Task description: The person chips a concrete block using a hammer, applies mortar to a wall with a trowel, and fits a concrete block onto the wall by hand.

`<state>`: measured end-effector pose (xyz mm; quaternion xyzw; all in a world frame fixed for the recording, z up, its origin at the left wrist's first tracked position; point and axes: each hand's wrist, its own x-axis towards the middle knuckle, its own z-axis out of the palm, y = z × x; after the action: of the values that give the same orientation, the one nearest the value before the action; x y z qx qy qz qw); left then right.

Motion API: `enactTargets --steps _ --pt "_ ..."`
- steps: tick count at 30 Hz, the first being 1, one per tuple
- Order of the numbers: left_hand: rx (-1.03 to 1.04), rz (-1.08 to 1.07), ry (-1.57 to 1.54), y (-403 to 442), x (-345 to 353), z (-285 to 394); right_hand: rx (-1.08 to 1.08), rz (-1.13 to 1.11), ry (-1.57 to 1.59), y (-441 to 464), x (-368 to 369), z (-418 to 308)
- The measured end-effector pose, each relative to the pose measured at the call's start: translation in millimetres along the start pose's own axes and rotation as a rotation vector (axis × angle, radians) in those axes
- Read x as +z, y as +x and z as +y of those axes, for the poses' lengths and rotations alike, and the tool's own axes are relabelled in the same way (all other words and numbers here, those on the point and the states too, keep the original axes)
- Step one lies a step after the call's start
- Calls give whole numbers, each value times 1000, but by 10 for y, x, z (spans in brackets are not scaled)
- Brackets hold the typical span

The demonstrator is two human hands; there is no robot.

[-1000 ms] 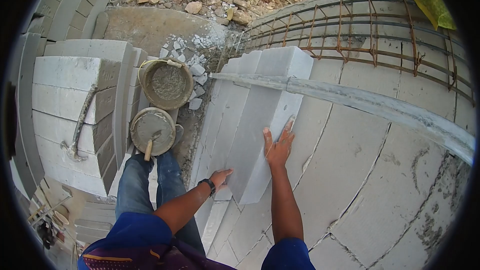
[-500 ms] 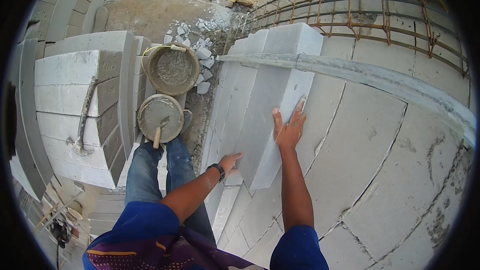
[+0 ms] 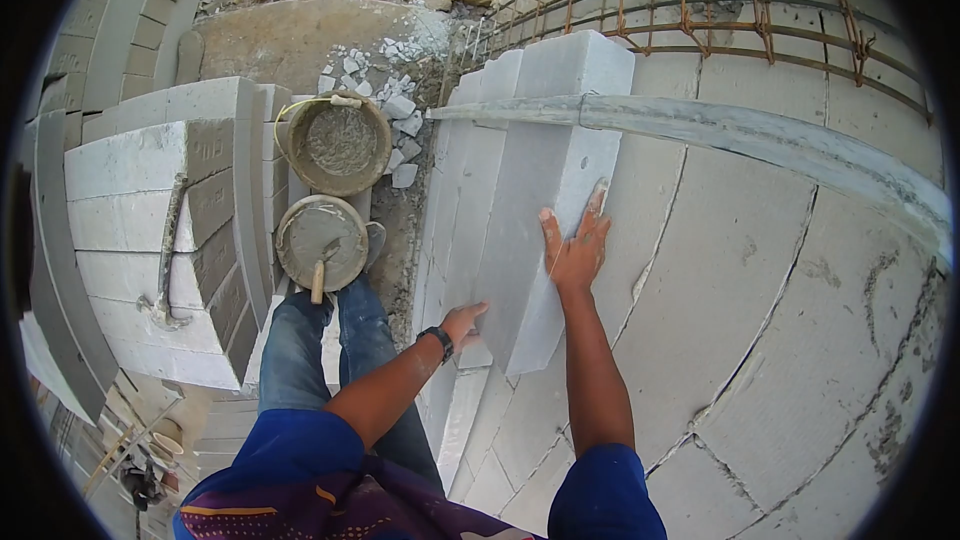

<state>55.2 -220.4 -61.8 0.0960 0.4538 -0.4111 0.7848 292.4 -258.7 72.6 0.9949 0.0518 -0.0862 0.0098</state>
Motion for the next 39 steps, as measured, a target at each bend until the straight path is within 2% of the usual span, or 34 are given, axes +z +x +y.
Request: enactTargets --steps 3,12,23,29,32,36,39 --pt "-5 3 4 13 2 1 52 -86 30 16 -115 -91" --pt "-20 19 4 -26 25 37 2 3 -24 16 59 53" --pt "-7 -11 -30 -54 25 32 42 -54 41 32 -37 2" --pt "-7 86 12 -115 74 57 65 -120 87 44 -136 -74" --pt "-4 -25 -51 -115 36 51 48 -76 29 27 -85 -49" --pt "-5 -34 -65 -104 32 55 -10 11 -27 24 24 27" --pt "-7 -37 -79 -115 27 63 18 -35 29 28 -60 -37"
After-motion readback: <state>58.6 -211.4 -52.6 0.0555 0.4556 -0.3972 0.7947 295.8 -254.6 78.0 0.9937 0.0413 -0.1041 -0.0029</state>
